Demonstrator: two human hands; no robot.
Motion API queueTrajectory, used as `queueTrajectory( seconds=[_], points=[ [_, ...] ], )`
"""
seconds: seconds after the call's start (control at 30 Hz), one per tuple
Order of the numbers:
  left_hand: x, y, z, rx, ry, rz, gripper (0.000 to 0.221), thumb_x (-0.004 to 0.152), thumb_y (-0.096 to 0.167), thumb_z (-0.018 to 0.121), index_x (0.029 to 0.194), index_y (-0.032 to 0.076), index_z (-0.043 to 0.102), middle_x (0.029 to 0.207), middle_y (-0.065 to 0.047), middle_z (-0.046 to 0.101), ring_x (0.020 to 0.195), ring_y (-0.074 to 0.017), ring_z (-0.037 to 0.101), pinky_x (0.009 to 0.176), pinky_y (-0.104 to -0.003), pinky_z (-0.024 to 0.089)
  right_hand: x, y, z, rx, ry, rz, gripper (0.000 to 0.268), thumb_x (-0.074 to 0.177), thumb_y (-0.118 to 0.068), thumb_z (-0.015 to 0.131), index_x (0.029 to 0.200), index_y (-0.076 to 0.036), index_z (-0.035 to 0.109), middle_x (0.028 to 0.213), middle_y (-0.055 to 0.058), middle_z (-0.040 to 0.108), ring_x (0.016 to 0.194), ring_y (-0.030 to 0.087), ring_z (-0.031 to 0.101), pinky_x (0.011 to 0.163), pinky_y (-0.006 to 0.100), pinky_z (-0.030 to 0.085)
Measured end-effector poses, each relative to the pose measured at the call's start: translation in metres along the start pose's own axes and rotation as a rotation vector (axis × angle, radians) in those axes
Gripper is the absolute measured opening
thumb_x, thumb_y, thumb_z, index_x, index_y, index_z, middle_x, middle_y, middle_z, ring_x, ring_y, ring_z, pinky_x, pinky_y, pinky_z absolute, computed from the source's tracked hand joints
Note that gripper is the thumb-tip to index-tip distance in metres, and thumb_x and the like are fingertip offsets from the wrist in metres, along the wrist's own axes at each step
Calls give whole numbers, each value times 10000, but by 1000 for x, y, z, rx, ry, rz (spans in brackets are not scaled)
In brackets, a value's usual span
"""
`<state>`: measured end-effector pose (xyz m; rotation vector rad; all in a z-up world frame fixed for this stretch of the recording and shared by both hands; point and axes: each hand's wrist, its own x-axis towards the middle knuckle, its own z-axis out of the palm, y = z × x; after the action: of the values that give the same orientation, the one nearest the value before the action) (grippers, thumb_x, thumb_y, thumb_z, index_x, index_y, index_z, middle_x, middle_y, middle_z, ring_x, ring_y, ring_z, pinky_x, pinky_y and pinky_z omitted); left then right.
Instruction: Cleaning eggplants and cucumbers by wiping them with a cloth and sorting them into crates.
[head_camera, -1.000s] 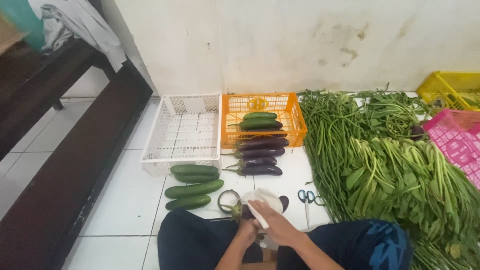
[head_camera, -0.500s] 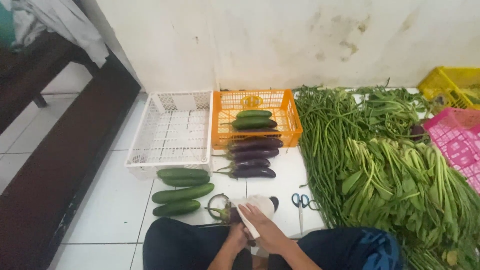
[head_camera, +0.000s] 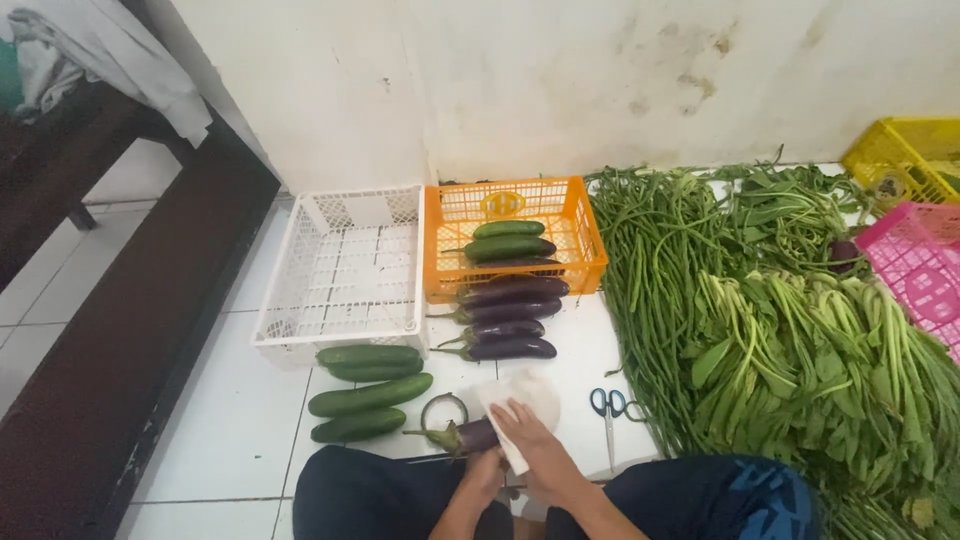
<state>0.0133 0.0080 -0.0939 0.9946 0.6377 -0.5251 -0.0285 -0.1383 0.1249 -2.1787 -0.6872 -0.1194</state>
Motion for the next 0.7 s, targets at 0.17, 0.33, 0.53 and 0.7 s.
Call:
queueTrajectory(
  seconds=[0.17,0.33,0.53,0.7],
  points=[
    [-50,32,23,-179,-200,40,357,863,-36,676,1205,-139,664,1170,-247,707,1089,-331,673,946,-389,505,-5,32,0,-82,106,127,697,809,-120,643,1490,-77,503,1565,94,519,1485,303,414,1232,426,277],
    [-57,37,30,-273,-323,114,223,812,-146,659,1033,-157,682,1035,-223,711,1013,-321,655,1054,-456,530,-23,79,5,-68,263,368,901,637,153,506,1505,-87,467,1556,86,532,1478,244,440,1267,402,218],
    [-35,22,22,46,-194,126,339,837,1,679,1169,-68,682,1111,-183,721,1016,-265,672,957,-367,545,-4,8,12,7,59,135,655,911,-273,434,1542,-97,460,1578,149,491,1497,356,381,1195,439,294],
    [-63,33,31,-163,-236,128,395,765,-112,655,1158,-140,672,1031,-240,722,952,-327,683,947,-409,539,-15,55,5,-82,161,128,676,801,-2,495,1470,-88,525,1515,106,562,1418,269,497,1209,386,337]
  ],
)
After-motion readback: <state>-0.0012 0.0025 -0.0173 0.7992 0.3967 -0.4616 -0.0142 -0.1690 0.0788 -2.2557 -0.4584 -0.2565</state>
